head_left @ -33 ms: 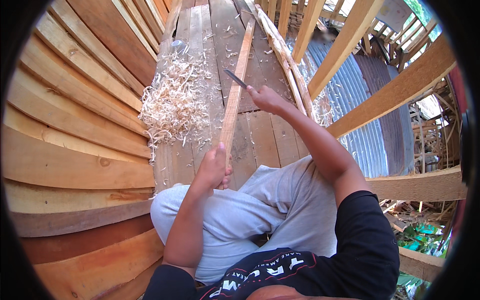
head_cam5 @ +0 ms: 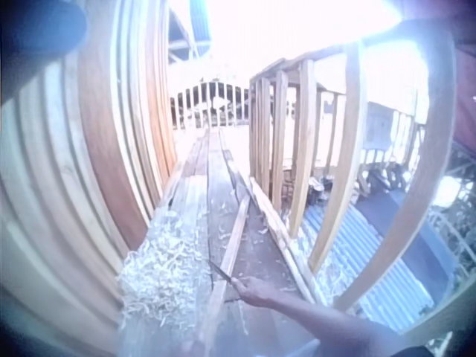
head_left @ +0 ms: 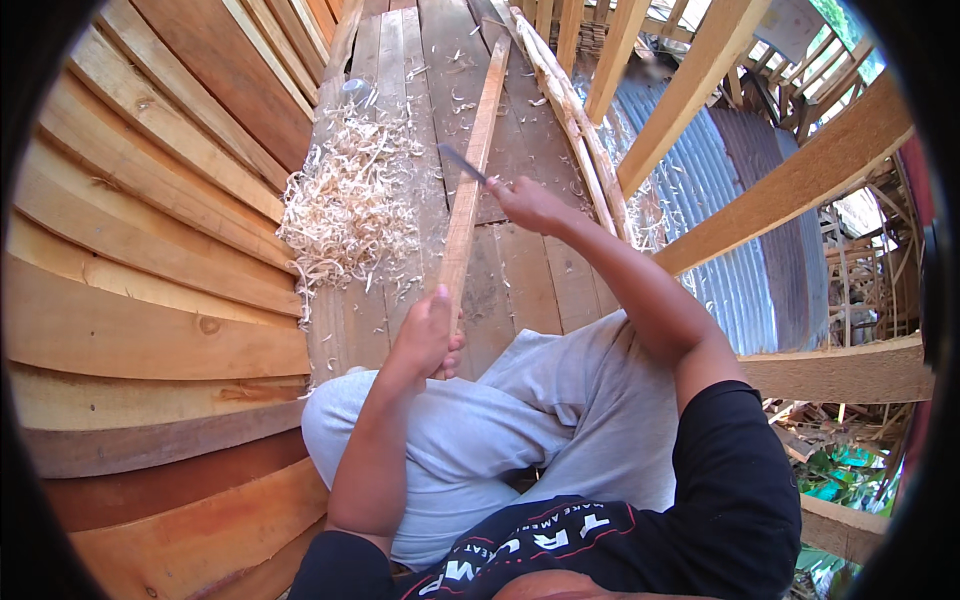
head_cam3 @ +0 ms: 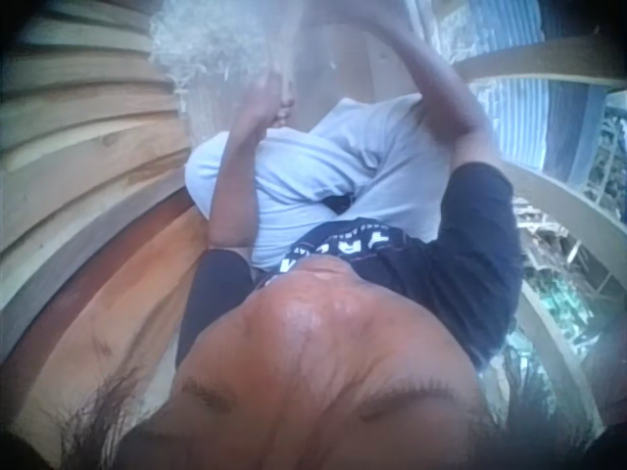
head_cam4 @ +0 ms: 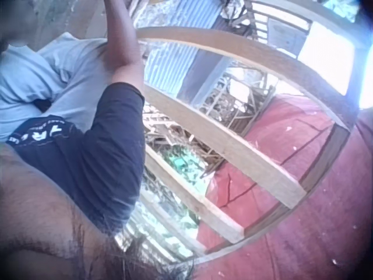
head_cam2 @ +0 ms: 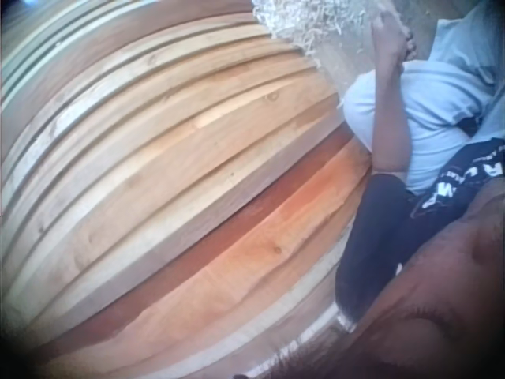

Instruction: The person sits on a wooden floor and uses a knife to carve a thin wooden strip, producing wood shavings. They repeatedly scrape the strip and occasionally inspect it.

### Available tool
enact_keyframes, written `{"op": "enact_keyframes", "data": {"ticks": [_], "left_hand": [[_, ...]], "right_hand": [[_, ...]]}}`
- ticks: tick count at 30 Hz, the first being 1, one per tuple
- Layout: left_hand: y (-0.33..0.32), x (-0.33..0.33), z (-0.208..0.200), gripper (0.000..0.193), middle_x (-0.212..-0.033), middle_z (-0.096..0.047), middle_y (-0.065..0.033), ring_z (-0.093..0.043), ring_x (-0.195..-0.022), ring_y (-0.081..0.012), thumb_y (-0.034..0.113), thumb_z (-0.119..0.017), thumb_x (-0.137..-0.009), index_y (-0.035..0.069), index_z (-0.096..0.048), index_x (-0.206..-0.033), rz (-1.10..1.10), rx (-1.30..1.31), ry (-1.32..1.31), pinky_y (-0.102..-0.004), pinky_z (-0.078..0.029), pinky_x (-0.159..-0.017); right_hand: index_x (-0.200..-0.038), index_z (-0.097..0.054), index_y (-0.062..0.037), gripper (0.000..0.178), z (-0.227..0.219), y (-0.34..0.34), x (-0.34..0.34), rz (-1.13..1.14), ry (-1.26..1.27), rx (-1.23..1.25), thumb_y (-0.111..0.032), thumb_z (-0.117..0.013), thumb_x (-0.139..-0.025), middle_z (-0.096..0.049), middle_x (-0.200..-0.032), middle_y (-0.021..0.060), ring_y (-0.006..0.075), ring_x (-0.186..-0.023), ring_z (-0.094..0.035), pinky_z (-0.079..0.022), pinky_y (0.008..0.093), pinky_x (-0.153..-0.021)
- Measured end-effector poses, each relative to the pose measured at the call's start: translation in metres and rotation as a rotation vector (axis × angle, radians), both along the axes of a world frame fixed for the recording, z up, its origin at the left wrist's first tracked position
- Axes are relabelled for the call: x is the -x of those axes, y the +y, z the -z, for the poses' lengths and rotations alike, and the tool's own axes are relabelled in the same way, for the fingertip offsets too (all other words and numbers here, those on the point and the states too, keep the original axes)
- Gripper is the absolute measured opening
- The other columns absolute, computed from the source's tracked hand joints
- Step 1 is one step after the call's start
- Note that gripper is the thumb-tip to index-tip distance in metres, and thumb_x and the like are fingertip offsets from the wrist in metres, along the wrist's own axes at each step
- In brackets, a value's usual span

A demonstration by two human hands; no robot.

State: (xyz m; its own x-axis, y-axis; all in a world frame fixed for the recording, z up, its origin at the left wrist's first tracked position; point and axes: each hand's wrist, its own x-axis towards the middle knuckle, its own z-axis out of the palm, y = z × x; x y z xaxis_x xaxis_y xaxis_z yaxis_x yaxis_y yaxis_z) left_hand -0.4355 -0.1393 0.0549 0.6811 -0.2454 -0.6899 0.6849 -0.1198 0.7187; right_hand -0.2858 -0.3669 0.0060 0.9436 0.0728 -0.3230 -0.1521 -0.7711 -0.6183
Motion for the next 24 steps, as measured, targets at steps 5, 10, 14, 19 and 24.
{"op": "enact_keyframes", "data": {"ticks": [5,10,14,19,24], "left_hand": [[0.001,0.006,-0.009,0.045,-0.059,-0.040,-0.0002,-0.036,-0.040,-0.0071,0.049,-0.031,-0.103,0.006,-0.044,-0.101,-0.002,-0.006,0.024,-0.0249,-0.035,-0.035],[0.000,0.005,-0.009,0.045,-0.059,-0.041,-0.0007,-0.036,-0.039,-0.0072,0.048,-0.031,-0.103,0.005,-0.044,-0.100,0.004,0.005,0.006,-0.0251,-0.035,-0.035],[-0.001,0.006,-0.008,0.044,-0.059,-0.040,-0.0005,-0.036,-0.039,-0.0071,0.048,-0.032,-0.103,0.006,-0.044,-0.100,-0.013,0.022,0.038,-0.0250,-0.035,-0.035],[0.002,0.005,-0.014,0.041,-0.058,-0.039,0.0004,-0.036,-0.038,-0.0071,0.047,-0.032,-0.103,0.008,-0.044,-0.102,-0.014,0.070,0.054,-0.0247,-0.034,-0.034],[0.008,0.004,-0.012,0.040,-0.058,-0.039,0.0006,-0.035,-0.038,-0.0064,0.047,-0.032,-0.103,0.009,-0.044,-0.103,-0.041,0.044,0.060,-0.0240,-0.033,-0.034]], "right_hand": [[-0.085,-0.066,0.0111,0.075,-0.015,-0.016,-0.008,-0.043,0.057,0.056,-0.056,-0.034,-0.098,-0.066,-0.082,0.0297,0.0422,-0.085,-0.066,-0.049,0.0503,-0.079],[-0.086,-0.067,0.0082,0.072,-0.003,0.010,0.004,-0.163,-0.070,0.081,-0.055,-0.033,-0.098,-0.066,-0.083,0.0299,0.0429,-0.087,-0.066,-0.050,0.0505,-0.079],[-0.092,-0.069,0.0022,0.068,-0.017,0.007,-0.003,0.048,-0.072,0.146,-0.052,-0.028,-0.099,-0.067,-0.089,0.0284,0.0431,-0.090,-0.065,-0.049,0.0504,-0.084],[-0.089,-0.067,0.0027,0.062,-0.002,0.000,-0.006,0.087,-0.139,0.174,-0.044,-0.027,-0.098,-0.065,-0.091,0.0301,0.0470,-0.091,-0.062,-0.047,0.0527,-0.086],[-0.093,-0.065,0.0012,0.054,0.006,0.014,0.000,0.028,-0.182,0.164,-0.038,-0.028,-0.095,-0.065,-0.095,0.0291,0.0472,-0.093,-0.061,-0.047,0.0530,-0.087]]}}
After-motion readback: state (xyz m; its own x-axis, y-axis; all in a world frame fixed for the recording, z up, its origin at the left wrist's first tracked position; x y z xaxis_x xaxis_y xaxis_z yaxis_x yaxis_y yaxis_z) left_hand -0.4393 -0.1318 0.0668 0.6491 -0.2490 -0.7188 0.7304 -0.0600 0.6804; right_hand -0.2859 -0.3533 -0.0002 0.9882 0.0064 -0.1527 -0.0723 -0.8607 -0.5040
